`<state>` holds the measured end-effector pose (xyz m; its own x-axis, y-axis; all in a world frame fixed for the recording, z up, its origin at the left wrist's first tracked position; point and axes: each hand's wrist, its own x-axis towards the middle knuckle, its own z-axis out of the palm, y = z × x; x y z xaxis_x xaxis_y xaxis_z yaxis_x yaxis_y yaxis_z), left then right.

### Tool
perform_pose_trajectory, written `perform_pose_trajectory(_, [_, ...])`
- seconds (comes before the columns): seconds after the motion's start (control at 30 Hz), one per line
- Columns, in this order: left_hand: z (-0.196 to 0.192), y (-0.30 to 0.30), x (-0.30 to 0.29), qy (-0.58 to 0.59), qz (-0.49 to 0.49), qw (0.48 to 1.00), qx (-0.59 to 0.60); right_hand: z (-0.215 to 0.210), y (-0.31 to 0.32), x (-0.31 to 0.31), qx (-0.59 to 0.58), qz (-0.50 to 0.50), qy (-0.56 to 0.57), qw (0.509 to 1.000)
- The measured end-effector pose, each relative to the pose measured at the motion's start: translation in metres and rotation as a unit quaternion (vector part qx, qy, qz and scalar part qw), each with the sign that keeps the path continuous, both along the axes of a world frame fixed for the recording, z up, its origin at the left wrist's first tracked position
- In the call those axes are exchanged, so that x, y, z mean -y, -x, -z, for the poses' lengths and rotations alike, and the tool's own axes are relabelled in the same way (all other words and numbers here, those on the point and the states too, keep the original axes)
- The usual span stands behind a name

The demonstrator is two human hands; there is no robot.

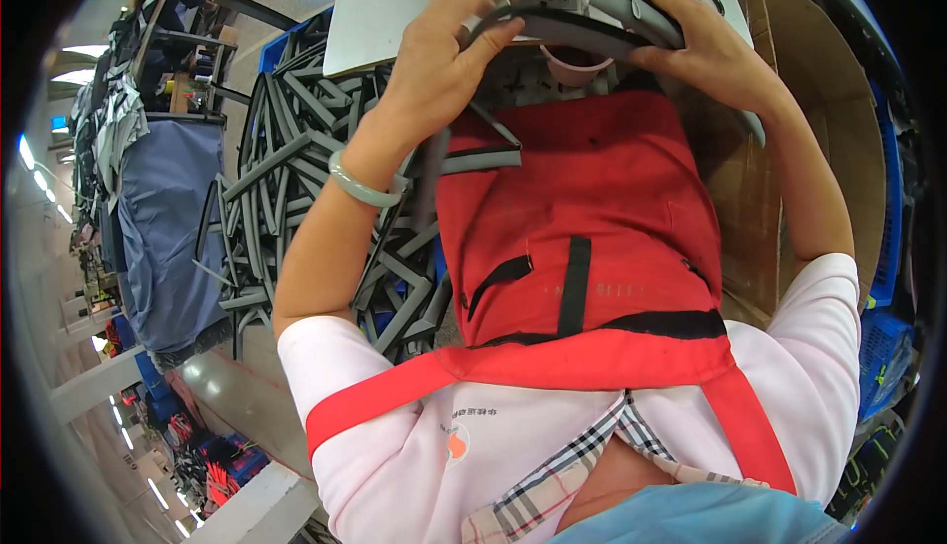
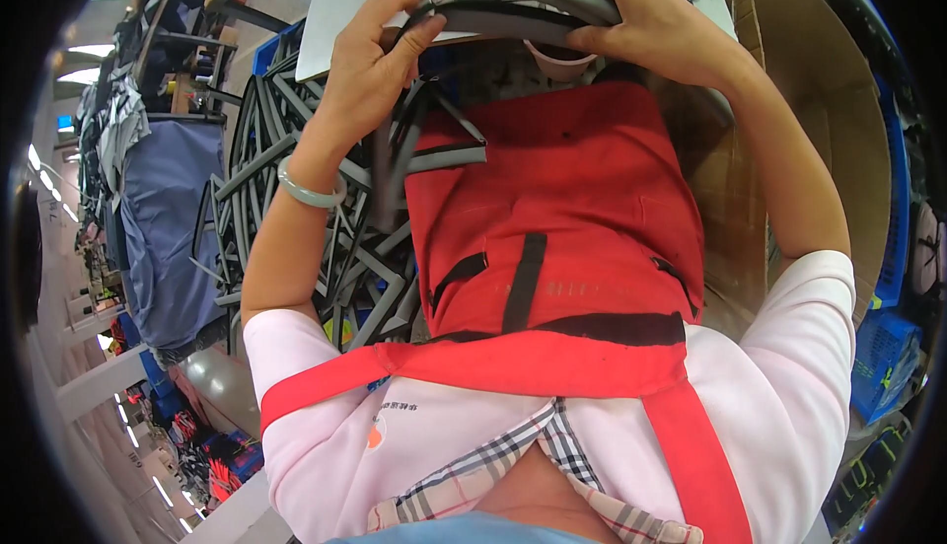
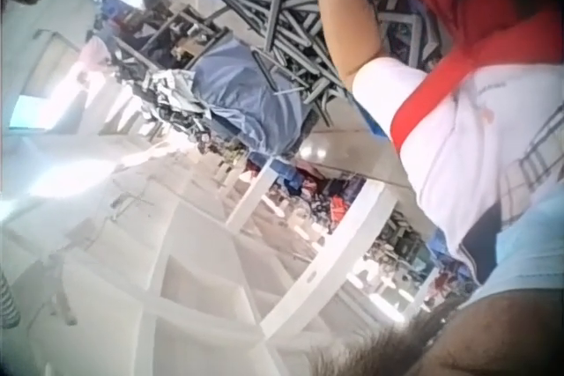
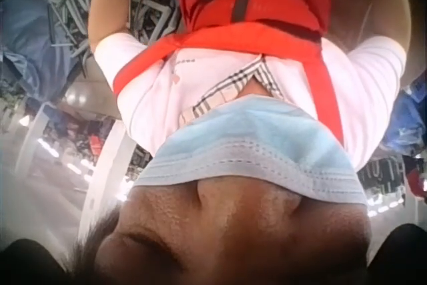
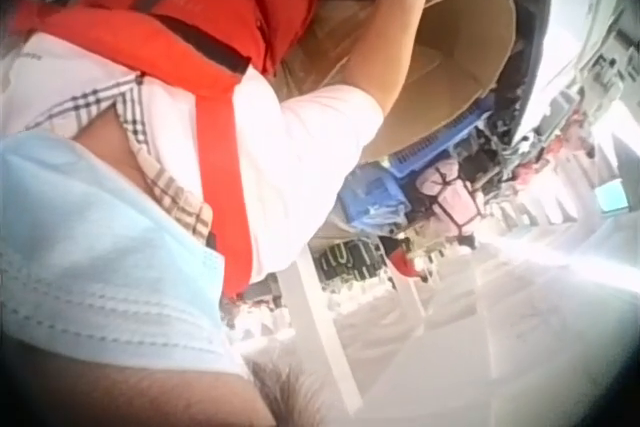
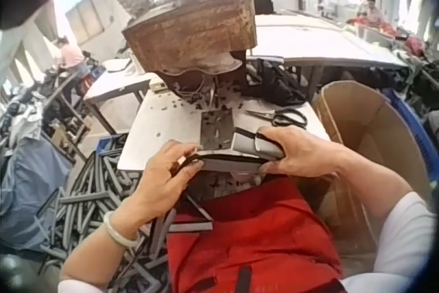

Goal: Assembling grey plastic components at a factory workstation.

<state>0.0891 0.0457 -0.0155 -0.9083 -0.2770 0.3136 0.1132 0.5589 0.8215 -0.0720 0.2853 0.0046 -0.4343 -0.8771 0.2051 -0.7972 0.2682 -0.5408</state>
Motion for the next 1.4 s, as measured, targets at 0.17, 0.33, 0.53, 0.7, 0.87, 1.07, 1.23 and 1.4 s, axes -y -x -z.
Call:
perform_pose_trajectory(0.17, [-0.015, 0.006, -0.01, 0.012, 0.129, 0.982, 0.138, 0.022, -0.007, 0.009, 0.136, -0.042, 0.012, 0.99])
perform_pose_trajectory(0.33, [-0.016, 0.016, -0.011, -0.114, 0.203, 0.932, 0.279, 0.042, -0.038, 0.031, 0.298, -0.074, 0.054, 0.95])
perform_pose_trajectory(0.53, [-0.017, 0.023, 0.007, -0.047, 0.162, 0.94, 0.298, 0.009, 0.005, 0.016, -0.119, -0.004, -0.052, 0.992])
perform_pose_trajectory(0.7, [-0.021, 0.042, 0.011, -0.051, 0.094, 0.977, 0.185, -0.003, 0.028, 0.014, -0.109, 0.059, -0.033, 0.992])
perform_pose_trajectory(0.87, [-0.015, 0.067, 0.031, -0.062, 0.091, 0.979, 0.169, -0.036, 0.04, 0.036, -0.026, 0.046, -0.136, 0.989])
perform_pose_trajectory(1.07, [-0.016, 0.087, 0.038, -0.05, 0.057, 0.982, 0.173, -0.016, 0.071, 0.042, -0.073, 0.039, -0.083, 0.993])
perform_pose_trajectory(1.23, [-0.016, 0.094, 0.041, -0.033, 0.044, 0.986, 0.16, -0.025, 0.071, 0.047, -0.041, 0.038, -0.108, 0.993])
perform_pose_trajectory(1.4, [-0.022, 0.095, 0.043, -0.048, 0.05, 0.985, 0.156, -0.044, 0.063, 0.05, 0.009, 0.059, -0.133, 0.989])
